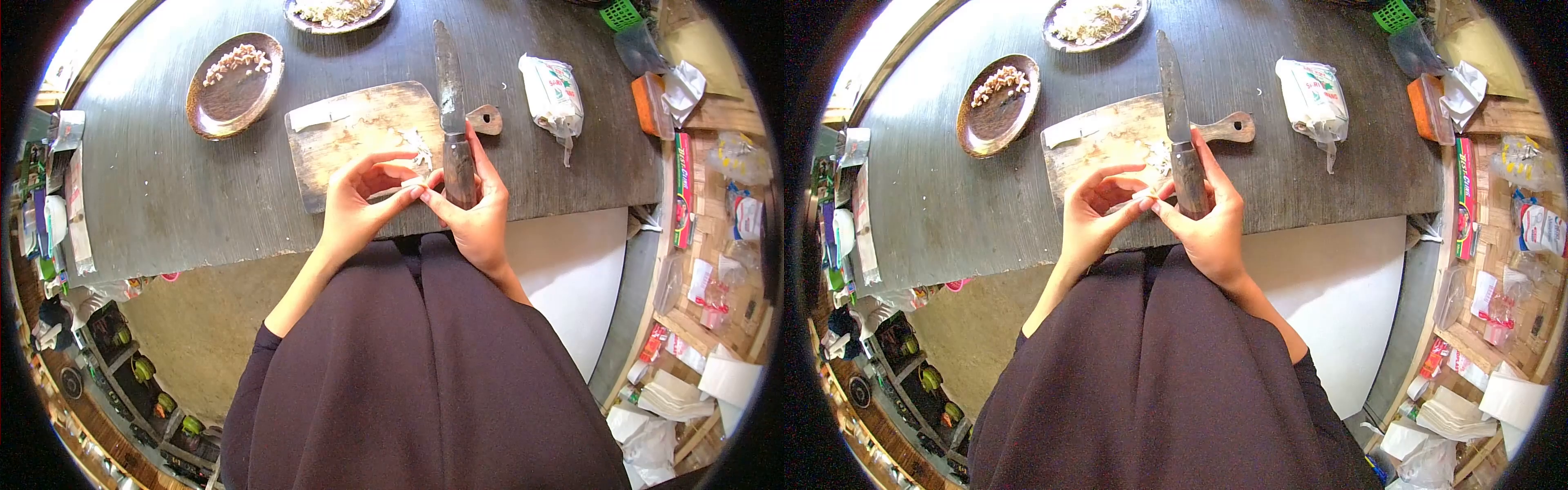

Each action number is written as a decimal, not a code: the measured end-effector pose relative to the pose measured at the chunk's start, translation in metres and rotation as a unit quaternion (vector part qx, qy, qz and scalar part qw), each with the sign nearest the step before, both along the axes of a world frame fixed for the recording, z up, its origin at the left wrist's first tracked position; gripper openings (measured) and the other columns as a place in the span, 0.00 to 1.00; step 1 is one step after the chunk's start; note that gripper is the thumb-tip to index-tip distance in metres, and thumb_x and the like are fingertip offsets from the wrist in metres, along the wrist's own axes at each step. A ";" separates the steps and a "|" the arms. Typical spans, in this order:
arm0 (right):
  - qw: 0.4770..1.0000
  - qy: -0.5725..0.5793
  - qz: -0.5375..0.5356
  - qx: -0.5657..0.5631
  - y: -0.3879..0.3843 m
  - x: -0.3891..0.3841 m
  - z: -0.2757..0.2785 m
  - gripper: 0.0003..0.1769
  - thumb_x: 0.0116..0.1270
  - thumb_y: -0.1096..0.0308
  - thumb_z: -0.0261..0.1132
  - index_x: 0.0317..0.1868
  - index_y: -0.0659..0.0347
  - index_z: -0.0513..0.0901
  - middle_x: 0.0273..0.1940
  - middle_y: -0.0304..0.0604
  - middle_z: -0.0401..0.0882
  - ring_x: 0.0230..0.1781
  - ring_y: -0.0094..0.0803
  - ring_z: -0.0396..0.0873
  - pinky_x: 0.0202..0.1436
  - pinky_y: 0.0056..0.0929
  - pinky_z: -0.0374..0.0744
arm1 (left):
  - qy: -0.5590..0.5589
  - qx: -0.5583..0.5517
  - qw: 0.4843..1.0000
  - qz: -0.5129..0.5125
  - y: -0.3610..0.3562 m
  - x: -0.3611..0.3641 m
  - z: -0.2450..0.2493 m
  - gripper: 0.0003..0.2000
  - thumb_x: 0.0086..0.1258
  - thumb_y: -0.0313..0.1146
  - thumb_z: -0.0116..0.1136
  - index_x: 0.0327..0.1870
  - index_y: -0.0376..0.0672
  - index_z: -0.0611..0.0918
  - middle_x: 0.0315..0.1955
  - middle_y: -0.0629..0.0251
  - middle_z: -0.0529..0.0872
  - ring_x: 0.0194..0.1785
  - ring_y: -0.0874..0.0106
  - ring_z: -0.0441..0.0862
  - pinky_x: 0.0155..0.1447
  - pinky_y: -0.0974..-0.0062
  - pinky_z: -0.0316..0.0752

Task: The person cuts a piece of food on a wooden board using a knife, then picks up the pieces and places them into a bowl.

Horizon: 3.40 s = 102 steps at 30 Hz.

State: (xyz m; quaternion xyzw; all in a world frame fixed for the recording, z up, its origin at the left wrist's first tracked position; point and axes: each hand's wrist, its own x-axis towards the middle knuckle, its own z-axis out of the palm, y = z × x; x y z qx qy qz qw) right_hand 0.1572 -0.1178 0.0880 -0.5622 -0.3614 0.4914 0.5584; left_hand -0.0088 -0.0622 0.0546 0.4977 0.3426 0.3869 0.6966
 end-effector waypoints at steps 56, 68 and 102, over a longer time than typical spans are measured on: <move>0.957 -0.277 0.081 -0.006 -0.056 0.048 -0.056 0.38 0.70 0.75 0.70 0.80 0.56 0.70 0.56 0.43 0.87 0.44 0.29 0.86 0.55 0.30 0.83 | 0.373 0.370 0.841 0.129 0.011 0.001 -0.063 0.10 0.60 0.32 0.74 0.42 0.53 0.88 0.40 0.73 0.86 0.54 0.59 0.77 0.61 0.62 0.68; 0.898 -0.419 0.127 -0.053 -0.087 0.024 -0.045 0.32 0.74 0.67 0.67 0.76 0.33 0.76 0.38 0.45 0.84 0.33 0.46 0.85 0.40 0.43 0.85 | 0.447 0.418 0.782 0.115 0.000 -0.002 -0.058 0.07 0.61 0.35 0.75 0.40 0.57 0.90 0.48 0.73 0.86 0.62 0.58 0.74 0.68 0.56 0.63; 0.893 -0.429 0.116 -0.073 -0.094 0.021 -0.041 0.28 0.74 0.65 0.67 0.73 0.31 0.80 0.32 0.43 0.80 0.30 0.42 0.83 0.37 0.40 0.84 | 0.403 0.463 0.779 0.127 0.001 -0.004 -0.071 0.11 0.56 0.34 0.78 0.39 0.57 0.90 0.44 0.83 0.90 0.53 0.64 0.75 0.63 0.61 0.62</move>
